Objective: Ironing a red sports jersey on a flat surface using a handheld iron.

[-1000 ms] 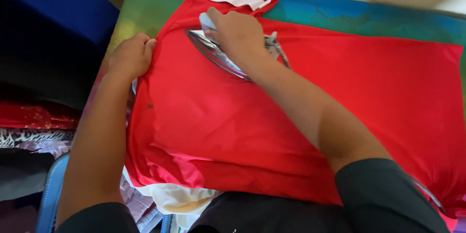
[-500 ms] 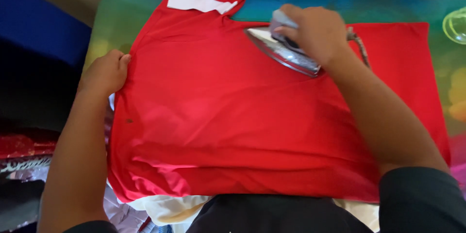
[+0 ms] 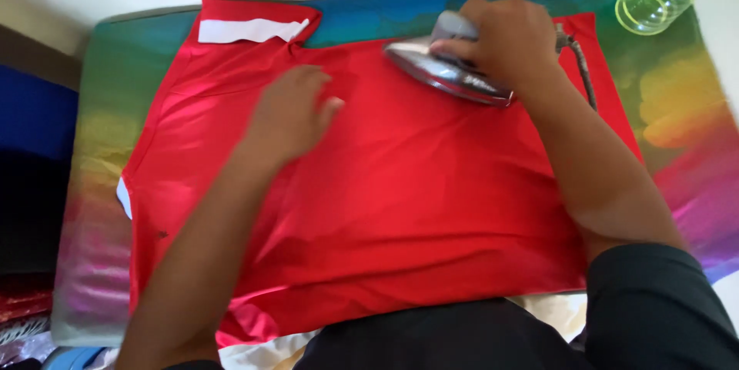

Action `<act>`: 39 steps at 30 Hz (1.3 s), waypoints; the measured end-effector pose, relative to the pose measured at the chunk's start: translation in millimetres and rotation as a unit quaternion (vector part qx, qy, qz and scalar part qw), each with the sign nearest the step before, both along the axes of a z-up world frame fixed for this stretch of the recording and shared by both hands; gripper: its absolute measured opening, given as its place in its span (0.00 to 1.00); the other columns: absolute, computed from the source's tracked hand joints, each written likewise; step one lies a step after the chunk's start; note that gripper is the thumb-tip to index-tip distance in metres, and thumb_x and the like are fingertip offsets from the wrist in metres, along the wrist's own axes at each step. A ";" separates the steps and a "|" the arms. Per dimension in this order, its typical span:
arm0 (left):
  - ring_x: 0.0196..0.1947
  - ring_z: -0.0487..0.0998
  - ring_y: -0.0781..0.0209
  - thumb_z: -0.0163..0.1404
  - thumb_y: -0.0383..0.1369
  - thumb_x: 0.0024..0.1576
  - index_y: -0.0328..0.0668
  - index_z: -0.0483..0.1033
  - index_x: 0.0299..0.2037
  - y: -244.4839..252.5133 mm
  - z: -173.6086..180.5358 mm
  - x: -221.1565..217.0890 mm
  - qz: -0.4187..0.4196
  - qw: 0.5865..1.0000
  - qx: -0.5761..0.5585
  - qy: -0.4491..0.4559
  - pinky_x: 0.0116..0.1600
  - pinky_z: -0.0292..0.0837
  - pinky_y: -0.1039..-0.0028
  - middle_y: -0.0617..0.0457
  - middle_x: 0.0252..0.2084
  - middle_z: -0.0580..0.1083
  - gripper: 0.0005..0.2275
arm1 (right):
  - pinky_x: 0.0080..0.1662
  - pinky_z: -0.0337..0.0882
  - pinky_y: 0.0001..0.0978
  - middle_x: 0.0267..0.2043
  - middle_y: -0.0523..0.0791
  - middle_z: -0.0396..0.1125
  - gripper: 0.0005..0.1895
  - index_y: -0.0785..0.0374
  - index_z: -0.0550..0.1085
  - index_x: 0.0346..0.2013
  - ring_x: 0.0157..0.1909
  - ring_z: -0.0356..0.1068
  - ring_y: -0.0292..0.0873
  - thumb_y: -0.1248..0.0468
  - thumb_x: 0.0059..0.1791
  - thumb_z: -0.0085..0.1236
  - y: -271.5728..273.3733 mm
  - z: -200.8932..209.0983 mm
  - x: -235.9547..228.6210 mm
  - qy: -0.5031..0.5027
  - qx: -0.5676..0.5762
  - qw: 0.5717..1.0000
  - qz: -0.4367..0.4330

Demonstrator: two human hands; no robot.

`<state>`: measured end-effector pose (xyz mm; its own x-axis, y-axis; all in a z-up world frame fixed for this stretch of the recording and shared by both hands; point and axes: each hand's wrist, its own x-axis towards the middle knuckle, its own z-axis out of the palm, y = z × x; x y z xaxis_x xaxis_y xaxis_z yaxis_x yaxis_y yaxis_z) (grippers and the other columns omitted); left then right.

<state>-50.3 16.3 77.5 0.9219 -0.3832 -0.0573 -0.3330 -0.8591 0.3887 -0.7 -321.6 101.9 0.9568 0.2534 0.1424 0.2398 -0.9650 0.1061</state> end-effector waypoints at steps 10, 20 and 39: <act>0.77 0.53 0.40 0.50 0.60 0.58 0.43 0.55 0.75 -21.6 -59.2 -20.8 -0.051 0.998 -0.017 -0.035 0.77 0.43 0.46 0.42 0.77 0.55 0.41 | 0.41 0.75 0.48 0.31 0.48 0.76 0.25 0.50 0.78 0.44 0.40 0.78 0.54 0.35 0.48 0.62 -12.8 2.4 -52.0 0.028 0.021 0.996 0.083; 0.77 0.51 0.44 0.38 0.63 0.60 0.38 0.55 0.74 -10.8 -56.4 -5.6 0.048 0.998 0.004 -0.043 0.74 0.41 0.49 0.42 0.77 0.55 0.40 | 0.26 0.69 0.43 0.30 0.46 0.74 0.36 0.48 0.77 0.38 0.32 0.75 0.54 0.20 0.51 0.49 -83.6 -11.7 -30.2 0.037 -0.082 0.994 -0.056; 0.79 0.43 0.50 0.32 0.62 0.62 0.41 0.47 0.77 -6.7 -50.8 -5.3 0.112 0.993 0.045 0.001 0.76 0.34 0.51 0.47 0.80 0.48 0.40 | 0.18 0.65 0.40 0.26 0.47 0.71 0.40 0.55 0.75 0.37 0.25 0.73 0.49 0.21 0.60 0.55 -176.4 -34.6 -35.6 -0.047 -0.103 0.971 -0.211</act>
